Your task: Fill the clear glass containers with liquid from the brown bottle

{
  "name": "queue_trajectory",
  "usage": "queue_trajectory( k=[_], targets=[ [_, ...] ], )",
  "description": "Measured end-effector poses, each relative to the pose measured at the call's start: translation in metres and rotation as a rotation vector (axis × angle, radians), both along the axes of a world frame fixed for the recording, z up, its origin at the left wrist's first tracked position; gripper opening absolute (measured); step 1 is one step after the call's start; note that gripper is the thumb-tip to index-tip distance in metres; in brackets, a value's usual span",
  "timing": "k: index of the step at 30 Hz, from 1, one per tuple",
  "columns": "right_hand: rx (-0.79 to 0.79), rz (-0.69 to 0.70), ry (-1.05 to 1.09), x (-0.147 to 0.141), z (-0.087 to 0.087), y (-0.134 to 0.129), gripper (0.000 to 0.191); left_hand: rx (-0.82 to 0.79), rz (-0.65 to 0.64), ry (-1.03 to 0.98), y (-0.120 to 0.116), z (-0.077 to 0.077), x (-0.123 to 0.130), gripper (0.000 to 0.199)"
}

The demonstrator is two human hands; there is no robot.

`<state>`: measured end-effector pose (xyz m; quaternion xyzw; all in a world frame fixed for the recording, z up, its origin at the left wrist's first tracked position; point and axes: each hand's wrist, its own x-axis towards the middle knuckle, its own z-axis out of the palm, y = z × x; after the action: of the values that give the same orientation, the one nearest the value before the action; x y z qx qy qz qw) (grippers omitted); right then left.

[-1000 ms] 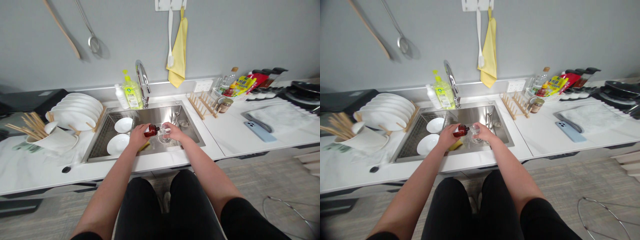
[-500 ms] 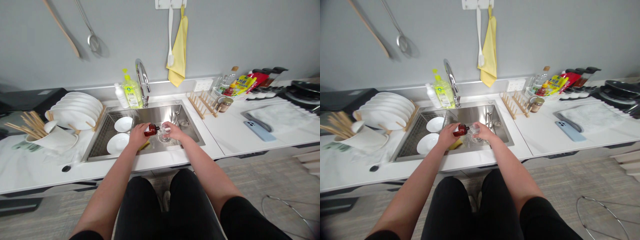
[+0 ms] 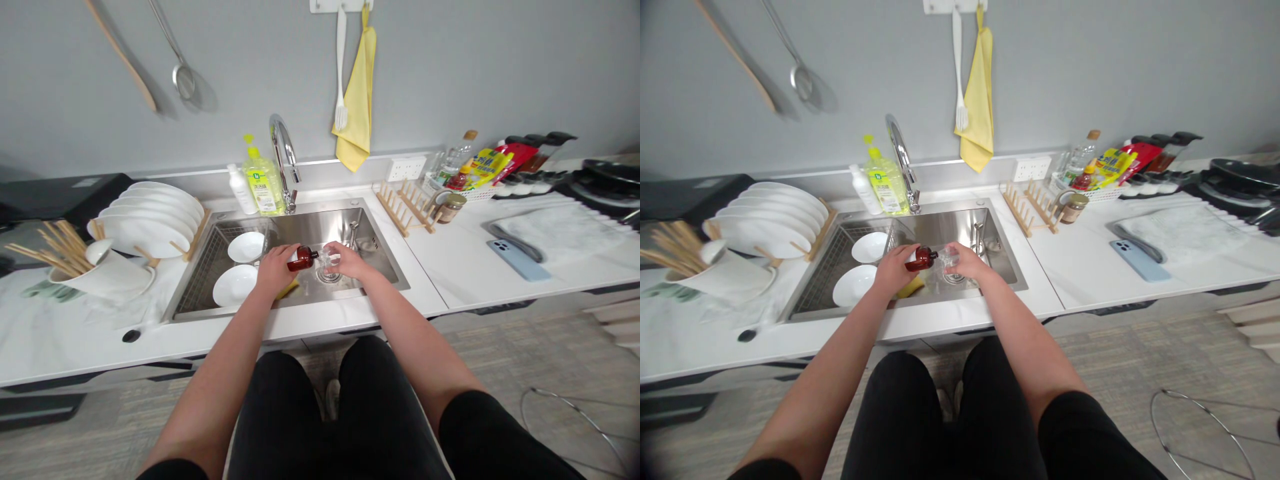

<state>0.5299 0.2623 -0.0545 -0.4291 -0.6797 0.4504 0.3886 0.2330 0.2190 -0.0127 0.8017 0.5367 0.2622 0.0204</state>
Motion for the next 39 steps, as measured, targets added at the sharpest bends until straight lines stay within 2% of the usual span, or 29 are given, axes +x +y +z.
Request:
queue_trajectory(
  k=[12, 18, 25, 39],
  targets=[
    [0.020, -0.009, -0.038, 0.000, 0.008, -0.004, 0.074, -0.001, 0.004, -0.003, -0.002, 0.002, 0.001, 0.074],
    [0.014, -0.009, -0.051, 0.000, 0.006, -0.003, 0.076, 0.021, 0.006, 0.024, -0.002, 0.002, 0.000, 0.072],
    [-0.009, -0.031, -0.015, -0.002, 0.002, -0.002, 0.093, 0.008, 0.022, 0.063, -0.003, 0.004, 0.001, 0.073],
    [-0.028, -0.010, 0.010, -0.001, -0.005, 0.002, 0.086, 0.020, 0.043, 0.089, -0.008, 0.006, 0.003, 0.072]
  ],
)
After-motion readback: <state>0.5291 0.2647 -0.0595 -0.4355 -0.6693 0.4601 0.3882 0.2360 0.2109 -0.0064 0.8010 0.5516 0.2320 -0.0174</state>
